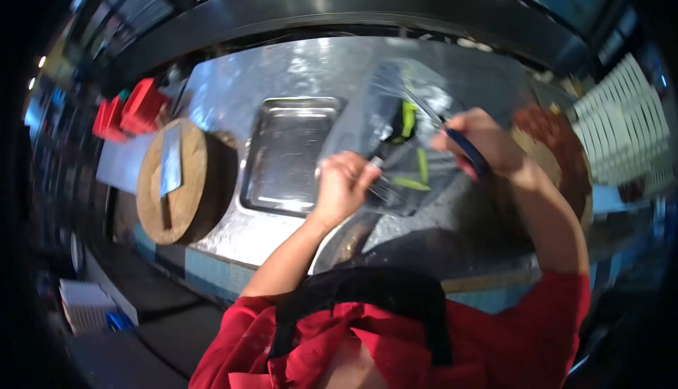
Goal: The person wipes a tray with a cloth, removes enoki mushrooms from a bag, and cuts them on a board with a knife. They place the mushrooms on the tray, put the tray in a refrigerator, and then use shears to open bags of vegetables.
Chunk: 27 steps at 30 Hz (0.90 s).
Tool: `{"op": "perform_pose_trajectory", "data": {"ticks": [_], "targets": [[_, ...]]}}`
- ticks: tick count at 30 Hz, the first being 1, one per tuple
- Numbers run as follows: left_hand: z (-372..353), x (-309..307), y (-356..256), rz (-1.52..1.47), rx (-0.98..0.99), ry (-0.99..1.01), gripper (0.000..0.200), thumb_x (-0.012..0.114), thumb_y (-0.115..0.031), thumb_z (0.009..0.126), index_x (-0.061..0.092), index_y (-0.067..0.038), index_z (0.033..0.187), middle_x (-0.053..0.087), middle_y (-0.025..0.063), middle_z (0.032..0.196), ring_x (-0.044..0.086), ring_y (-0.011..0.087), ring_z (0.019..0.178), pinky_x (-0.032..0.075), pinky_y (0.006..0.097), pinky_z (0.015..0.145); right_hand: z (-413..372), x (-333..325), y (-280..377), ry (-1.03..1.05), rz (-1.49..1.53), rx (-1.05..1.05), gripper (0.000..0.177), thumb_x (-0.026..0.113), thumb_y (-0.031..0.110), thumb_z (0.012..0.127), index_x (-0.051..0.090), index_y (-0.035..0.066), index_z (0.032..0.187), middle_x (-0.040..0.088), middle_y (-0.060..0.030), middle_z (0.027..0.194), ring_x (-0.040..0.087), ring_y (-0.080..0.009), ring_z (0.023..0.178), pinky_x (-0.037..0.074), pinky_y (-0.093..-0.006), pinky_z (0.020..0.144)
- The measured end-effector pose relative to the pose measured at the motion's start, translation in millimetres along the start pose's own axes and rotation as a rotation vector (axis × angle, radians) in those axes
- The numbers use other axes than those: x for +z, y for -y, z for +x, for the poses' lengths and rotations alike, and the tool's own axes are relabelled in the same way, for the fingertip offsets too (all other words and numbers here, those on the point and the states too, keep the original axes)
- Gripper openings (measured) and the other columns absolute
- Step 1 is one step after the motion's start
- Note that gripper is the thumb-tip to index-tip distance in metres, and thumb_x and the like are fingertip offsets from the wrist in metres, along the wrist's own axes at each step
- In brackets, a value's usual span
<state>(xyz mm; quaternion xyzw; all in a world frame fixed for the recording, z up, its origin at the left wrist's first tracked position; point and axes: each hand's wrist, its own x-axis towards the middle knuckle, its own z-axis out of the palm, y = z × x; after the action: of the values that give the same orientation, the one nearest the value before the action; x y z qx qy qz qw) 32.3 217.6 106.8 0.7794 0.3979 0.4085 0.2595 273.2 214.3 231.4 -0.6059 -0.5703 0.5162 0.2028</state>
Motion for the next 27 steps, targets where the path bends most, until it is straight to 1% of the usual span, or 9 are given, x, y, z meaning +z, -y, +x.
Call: {"op": "perform_pose_trajectory", "data": {"ticks": [6,7,10,13,15,18,23,25,27], "targets": [[-77,11,25,0.054,0.482,0.244,0.006,0.059,-0.016,0.064,0.053,-0.013,0.064,0.05,0.0031,0.063,0.051,0.0221,0.067,0.038,0.0348,0.073,71,110,31,0.312,0.014,-0.294,0.026,0.071,0.005,0.071,0.061,-0.004,0.094,0.055,-0.0007,0.059,0.05,-0.0028,0.052,0.04,-0.0192,0.048],[-99,28,35,0.15,0.549,0.299,0.005,0.056,-0.015,0.067,0.053,-0.013,0.065,0.052,0.0035,0.067,0.051,0.0212,0.069,0.037,0.0342,0.073,79,147,84,0.407,-0.371,-0.333,0.029,0.073,0.008,0.071,0.062,-0.003,0.095,0.057,-0.0004,0.065,0.051,-0.003,0.062,0.042,-0.0197,0.054],[-119,19,60,0.038,0.435,0.249,0.005,0.054,-0.014,0.073,0.055,-0.01,0.071,0.053,0.005,0.072,0.053,0.0221,0.075,0.038,0.0346,0.075,156,271,101,0.357,-0.584,-0.744,0.039,0.077,0.03,0.068,0.064,0.001,0.091,0.063,-0.0098,0.071,0.058,-0.0148,0.061,0.046,-0.03,0.059],[-107,-34,61,-0.1,0.12,0.584,0.014,0.051,-0.013,0.08,0.059,-0.006,0.089,0.059,0.0111,0.097,0.055,0.0239,0.095,0.04,0.0321,0.085,199,384,143,0.273,-0.366,-0.408,0.032,0.069,0.032,0.069,0.064,0.0,0.07,0.06,-0.0156,0.059,0.062,-0.0256,0.052,0.05,-0.0348,0.053],[-114,-25,67,-0.42,-0.004,0.162,0.023,0.052,-0.011,0.078,0.059,-0.001,0.097,0.058,0.0181,0.101,0.053,0.033,0.1,0.039,0.0408,0.089,224,439,158,0.3,-0.032,-0.183,0.025,0.063,0.022,0.072,0.062,-0.003,0.07,0.059,-0.0148,0.055,0.06,-0.024,0.045,0.05,-0.0362,0.052],[-120,-45,84,-0.585,-0.188,0.258,0.029,0.052,-0.014,0.081,0.057,-0.002,0.108,0.056,0.0193,0.108,0.05,0.035,0.106,0.039,0.0411,0.091,231,479,192,0.213,-0.398,-0.488,0.024,0.059,0.018,0.076,0.059,-0.005,0.083,0.061,-0.0253,0.081,0.06,-0.036,0.083,0.049,-0.0383,0.075],[-125,-119,93,-0.527,-0.451,0.251,0.027,0.054,-0.014,0.08,0.059,-0.004,0.105,0.059,0.0179,0.103,0.053,0.0341,0.101,0.042,0.0411,0.087,227,506,179,0.27,-0.622,-0.932,0.014,0.053,0.007,0.078,0.054,-0.003,0.089,0.053,-0.021,0.09,0.054,-0.0364,0.09,0.046,-0.0442,0.078],[-159,-154,124,-0.006,-0.002,0.062,0.023,0.056,-0.004,0.079,0.06,0.0,0.101,0.061,0.0154,0.1,0.058,0.0289,0.091,0.046,0.0377,0.08,220,491,174,0.245,-0.597,-1.025,0.014,0.055,0.009,0.078,0.055,-0.002,0.086,0.054,-0.0189,0.089,0.053,-0.0346,0.091,0.045,-0.0427,0.08],[-174,-222,136,0.09,-0.023,-0.206,0.019,0.064,0.002,0.067,0.06,-0.003,0.086,0.063,0.0106,0.086,0.06,0.0294,0.079,0.047,0.0381,0.071,225,482,165,0.172,-0.589,-1.02,0.014,0.053,0.01,0.078,0.056,-0.002,0.085,0.055,-0.0181,0.089,0.053,-0.0331,0.09,0.045,-0.0429,0.079]]}}
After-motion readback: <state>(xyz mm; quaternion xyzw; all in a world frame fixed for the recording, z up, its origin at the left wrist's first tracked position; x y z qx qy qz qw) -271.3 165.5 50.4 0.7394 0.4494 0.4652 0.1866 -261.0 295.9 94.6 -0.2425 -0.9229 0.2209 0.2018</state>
